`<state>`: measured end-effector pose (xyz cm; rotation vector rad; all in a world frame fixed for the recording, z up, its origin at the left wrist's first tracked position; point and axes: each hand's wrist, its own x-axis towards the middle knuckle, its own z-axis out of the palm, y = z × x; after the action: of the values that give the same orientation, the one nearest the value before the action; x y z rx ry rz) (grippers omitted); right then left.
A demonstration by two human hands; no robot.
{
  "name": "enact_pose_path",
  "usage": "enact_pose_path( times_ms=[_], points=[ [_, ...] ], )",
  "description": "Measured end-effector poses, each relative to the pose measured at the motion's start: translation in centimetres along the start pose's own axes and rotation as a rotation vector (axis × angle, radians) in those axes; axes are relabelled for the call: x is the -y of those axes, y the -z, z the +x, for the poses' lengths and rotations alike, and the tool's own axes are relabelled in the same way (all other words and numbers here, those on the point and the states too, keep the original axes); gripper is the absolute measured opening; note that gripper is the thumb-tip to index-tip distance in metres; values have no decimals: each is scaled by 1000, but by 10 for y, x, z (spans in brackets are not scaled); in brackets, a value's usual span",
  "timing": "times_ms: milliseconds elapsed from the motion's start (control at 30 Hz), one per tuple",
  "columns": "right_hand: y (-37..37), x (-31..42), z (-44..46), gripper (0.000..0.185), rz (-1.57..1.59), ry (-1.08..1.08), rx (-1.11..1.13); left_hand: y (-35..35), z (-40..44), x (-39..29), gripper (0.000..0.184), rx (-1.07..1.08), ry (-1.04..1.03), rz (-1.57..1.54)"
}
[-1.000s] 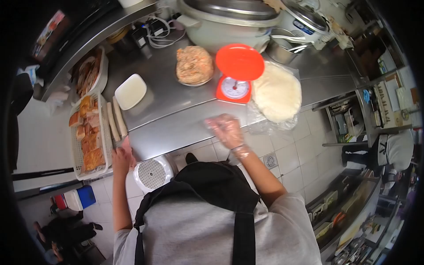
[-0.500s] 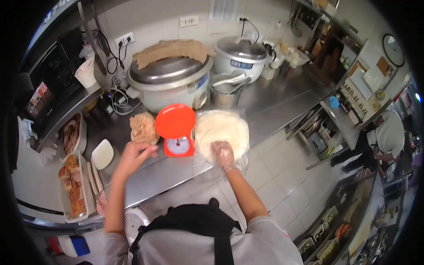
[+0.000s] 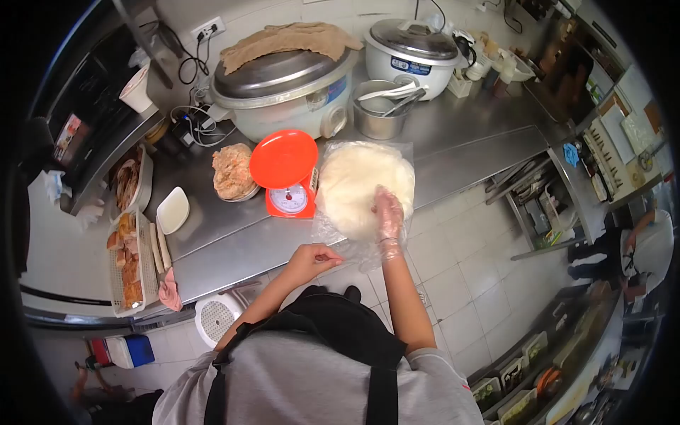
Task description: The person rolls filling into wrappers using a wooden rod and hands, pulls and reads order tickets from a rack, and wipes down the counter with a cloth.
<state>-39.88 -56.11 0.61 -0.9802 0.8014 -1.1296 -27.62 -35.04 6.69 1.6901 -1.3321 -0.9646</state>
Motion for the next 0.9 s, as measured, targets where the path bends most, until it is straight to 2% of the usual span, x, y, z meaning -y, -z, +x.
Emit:
enact_pose_path(
  times_ms=[67, 133, 167, 200, 267, 367, 400, 433, 467, 600, 700, 800, 900],
  points=[
    [12, 25, -1, 36, 357, -269, -75, -1, 5, 3, 16, 0, 44, -9],
    [24, 34, -6, 43, 346, -258, -193, -7, 3, 10, 27, 0, 69, -73],
    [33, 39, -8, 46, 339, -243, -254, -14, 4, 24, 27, 73, 143, -146],
    [57, 34, -12, 54, 234, -221, -190, -16, 6, 21, 27, 109, 66, -167],
    [88, 45, -32, 54, 139, -243, -243, -35, 13, 45, 28, 245, 64, -174],
    [142, 49, -48, 47, 207, -136, -327, -54, 42, 26, 28, 407, 147, -123],
    [165, 47, -46, 45, 229, -112, -336, -63, 56, 10, 25, 376, 74, -64],
    [180, 51, -46, 43, 284, -144, -464, -76, 76, 17, 24, 415, -72, 23],
    [194, 55, -45, 40, 349, -185, -597, -86, 96, 4, 24, 448, -119, -4],
    [276, 76, -26, 35, 457, -85, -697, -137, 173, -32, 24, 599, -291, 62],
    [336, 103, 8, 28, 436, -56, -739, -184, 230, -69, 23, 655, -300, 248],
    [380, 133, 47, 25, 363, -76, -758, -247, 279, -98, 22, 596, -326, 137],
    [388, 169, 104, 27, 260, -141, -695, -293, 324, -159, 21, 479, -377, 62]
  ],
)
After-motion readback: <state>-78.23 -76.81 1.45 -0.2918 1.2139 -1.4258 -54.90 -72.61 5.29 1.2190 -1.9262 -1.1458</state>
